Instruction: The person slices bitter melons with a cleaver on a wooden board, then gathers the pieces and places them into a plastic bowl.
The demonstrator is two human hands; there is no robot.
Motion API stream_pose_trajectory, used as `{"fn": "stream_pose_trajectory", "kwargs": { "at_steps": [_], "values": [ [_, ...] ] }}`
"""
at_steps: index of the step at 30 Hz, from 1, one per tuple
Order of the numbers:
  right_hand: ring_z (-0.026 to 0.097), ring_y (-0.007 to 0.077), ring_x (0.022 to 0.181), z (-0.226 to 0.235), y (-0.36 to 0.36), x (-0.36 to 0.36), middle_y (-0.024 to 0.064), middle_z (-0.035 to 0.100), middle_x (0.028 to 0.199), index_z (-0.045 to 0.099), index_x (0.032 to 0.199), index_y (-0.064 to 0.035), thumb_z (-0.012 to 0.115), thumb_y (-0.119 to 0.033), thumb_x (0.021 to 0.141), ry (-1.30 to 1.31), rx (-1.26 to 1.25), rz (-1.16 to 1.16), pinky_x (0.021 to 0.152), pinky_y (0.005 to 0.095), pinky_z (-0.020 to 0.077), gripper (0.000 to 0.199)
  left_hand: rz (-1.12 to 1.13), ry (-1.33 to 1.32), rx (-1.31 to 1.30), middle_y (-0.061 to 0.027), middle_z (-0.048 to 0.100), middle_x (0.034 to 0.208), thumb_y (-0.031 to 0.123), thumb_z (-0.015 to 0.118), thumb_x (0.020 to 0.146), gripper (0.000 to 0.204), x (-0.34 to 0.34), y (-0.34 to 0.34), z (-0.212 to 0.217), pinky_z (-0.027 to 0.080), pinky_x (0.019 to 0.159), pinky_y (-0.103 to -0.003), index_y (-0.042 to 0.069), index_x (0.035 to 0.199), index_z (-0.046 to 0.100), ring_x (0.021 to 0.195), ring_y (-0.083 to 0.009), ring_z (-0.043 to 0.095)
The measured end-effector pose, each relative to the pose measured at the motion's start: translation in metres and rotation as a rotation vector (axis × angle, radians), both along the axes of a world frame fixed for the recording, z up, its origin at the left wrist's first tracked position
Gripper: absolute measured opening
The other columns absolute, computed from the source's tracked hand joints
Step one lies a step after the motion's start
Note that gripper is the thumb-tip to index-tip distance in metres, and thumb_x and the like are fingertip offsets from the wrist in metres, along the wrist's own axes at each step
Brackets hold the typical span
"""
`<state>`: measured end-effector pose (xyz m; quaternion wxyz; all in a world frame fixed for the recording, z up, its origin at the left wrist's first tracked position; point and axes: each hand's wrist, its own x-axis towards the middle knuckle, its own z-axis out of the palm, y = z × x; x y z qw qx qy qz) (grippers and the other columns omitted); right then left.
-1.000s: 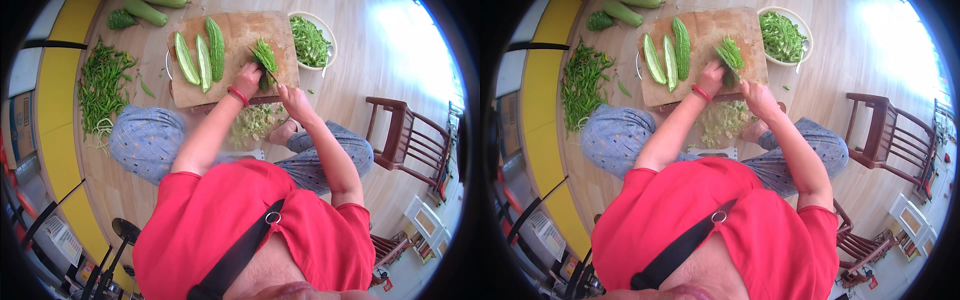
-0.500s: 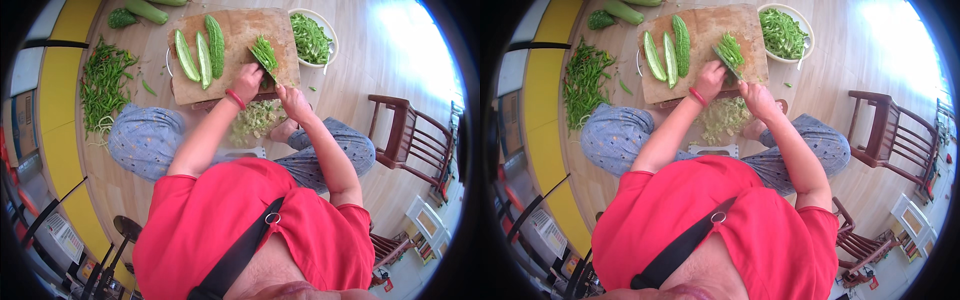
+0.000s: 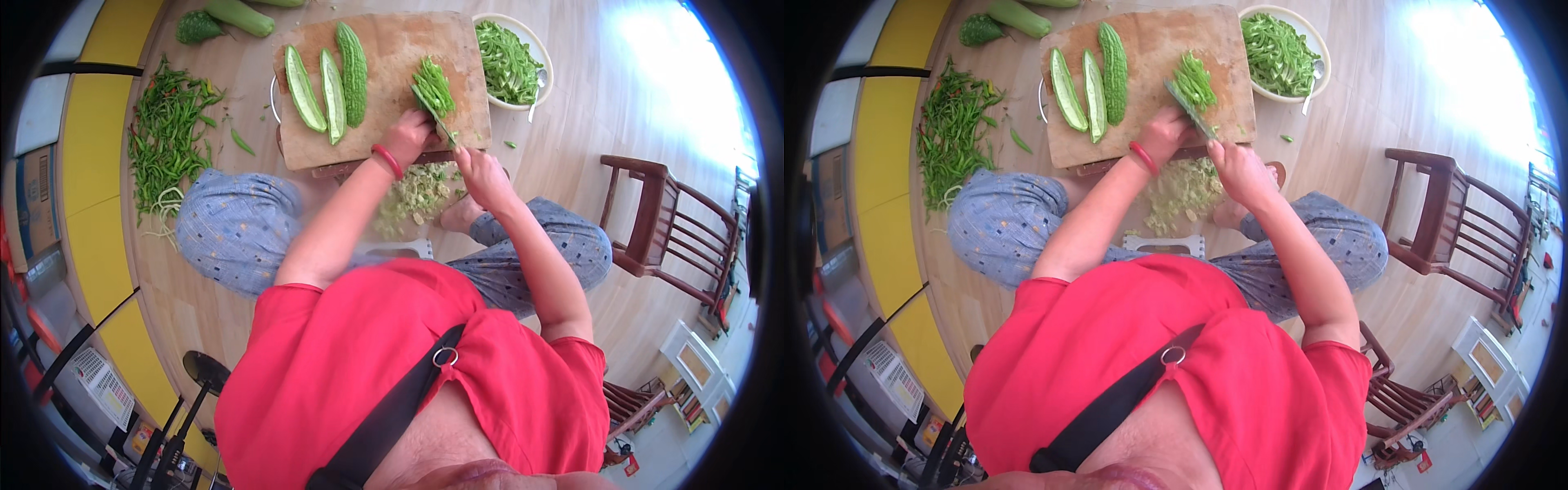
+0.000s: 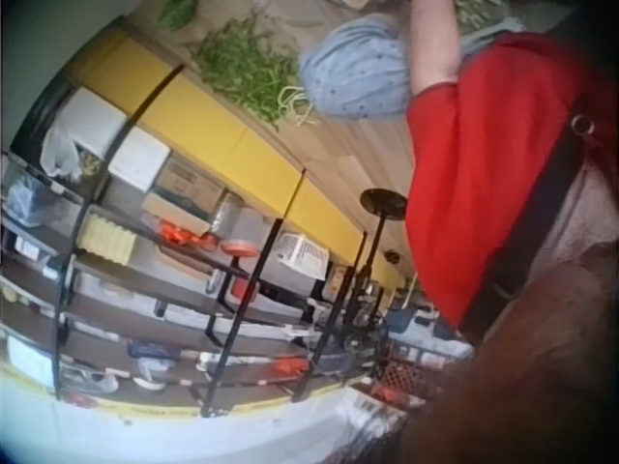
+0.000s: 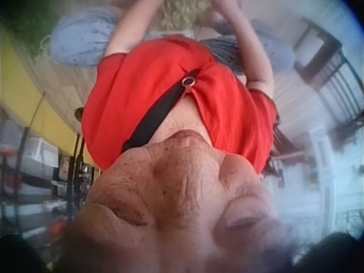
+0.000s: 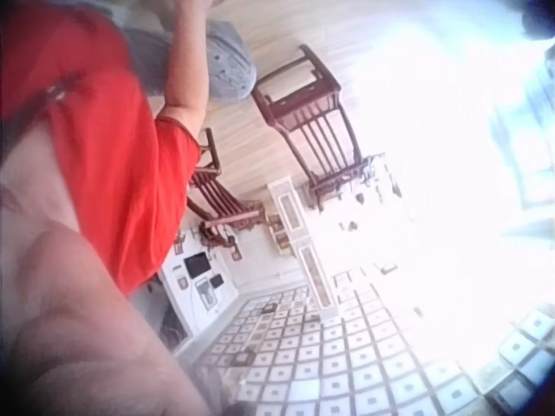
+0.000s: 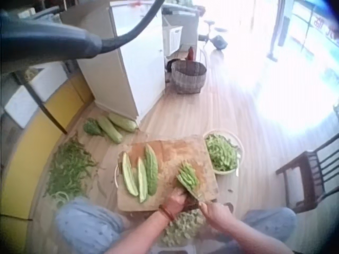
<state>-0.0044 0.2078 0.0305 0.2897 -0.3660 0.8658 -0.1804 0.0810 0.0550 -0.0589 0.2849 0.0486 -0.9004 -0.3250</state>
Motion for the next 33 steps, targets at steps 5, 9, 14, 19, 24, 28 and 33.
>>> {"fn": "stream_pose_trajectory", "kwargs": {
  "at_steps": [5,9,14,19,24,28,33],
  "values": [
    [0.056,0.0451,0.074,-0.01,0.0,-0.001,0.0273,0.059,0.075,0.057,0.086,0.0015,0.034,-0.035,0.094,0.111,-0.085,0.128,0.069,0.0513,0.0433,0.044,-0.001,-0.003,-0.036,-0.0101,0.058,0.086,0.01,0.067,0.066,0.015,0.0,0.0,0.002,0.048,0.072,-0.037,0.005,0.08,0.063,0.082,-0.0279,0.056],
    [0.056,0.0456,0.072,0.005,0.004,-0.003,0.0277,0.058,0.074,0.057,0.083,0.0017,0.035,-0.036,0.094,0.004,-0.062,-0.028,0.067,0.0515,0.0431,0.045,-0.013,-0.029,-0.073,-0.0088,0.057,0.089,0.014,0.068,0.066,0.021,-0.003,-0.005,-0.008,0.048,0.073,-0.035,0.005,0.085,0.063,0.087,-0.0267,0.054],
    [0.056,0.0458,0.071,0.015,0.006,-0.002,0.0276,0.058,0.072,0.057,0.082,0.0011,0.036,-0.037,0.094,-0.022,-0.032,-0.014,0.066,0.0518,0.0429,0.045,-0.011,0.018,-0.021,-0.008,0.057,0.092,0.016,0.067,0.067,0.024,-0.01,-0.012,-0.015,0.048,0.074,-0.033,0.006,0.088,0.063,0.089,-0.0256,0.054],
    [0.055,0.0459,0.07,0.002,-0.009,-0.008,0.0263,0.058,0.071,0.057,0.078,0.0013,0.037,-0.035,0.093,0.049,-0.062,0.111,0.066,0.0519,0.0426,0.044,0.012,0.001,-0.008,-0.0106,0.059,0.09,0.005,0.066,0.066,0.019,-0.003,-0.009,-0.003,0.048,0.075,-0.035,0.003,0.084,0.062,0.086,-0.0284,0.056],
    [0.055,0.0454,0.071,-0.011,-0.008,-0.011,0.0258,0.059,0.073,0.059,0.08,0.0012,0.036,-0.034,0.094,0.02,-0.108,0.019,0.066,0.0516,0.0428,0.044,0.002,0.007,-0.049,-0.0103,0.059,0.09,0.004,0.064,0.066,0.015,-0.003,-0.007,-0.004,0.048,0.073,-0.035,0.004,0.081,0.063,0.086,-0.0277,0.056],
    [0.056,0.0449,0.073,0.014,-0.005,-0.007,0.026,0.059,0.073,0.059,0.082,0.0012,0.035,-0.035,0.094,-0.018,-0.034,0.005,0.067,0.0511,0.0434,0.045,-0.015,0.03,0.003,-0.0101,0.059,0.089,0.003,0.063,0.066,0.012,-0.006,-0.013,-0.01,0.048,0.071,-0.035,0.004,0.078,0.063,0.084,-0.0279,0.057],
    [0.056,0.0454,0.074,-0.008,-0.007,-0.012,0.0267,0.059,0.075,0.059,0.08,0.0012,0.034,-0.035,0.094,0.017,-0.042,0.051,0.068,0.0508,0.0436,0.046,0.003,0.011,-0.019,-0.0069,0.058,0.088,0.007,0.059,0.068,0.014,-0.005,-0.011,-0.011,0.049,0.071,-0.033,0.006,0.081,0.063,0.086,-0.0248,0.054]
  ]
}}
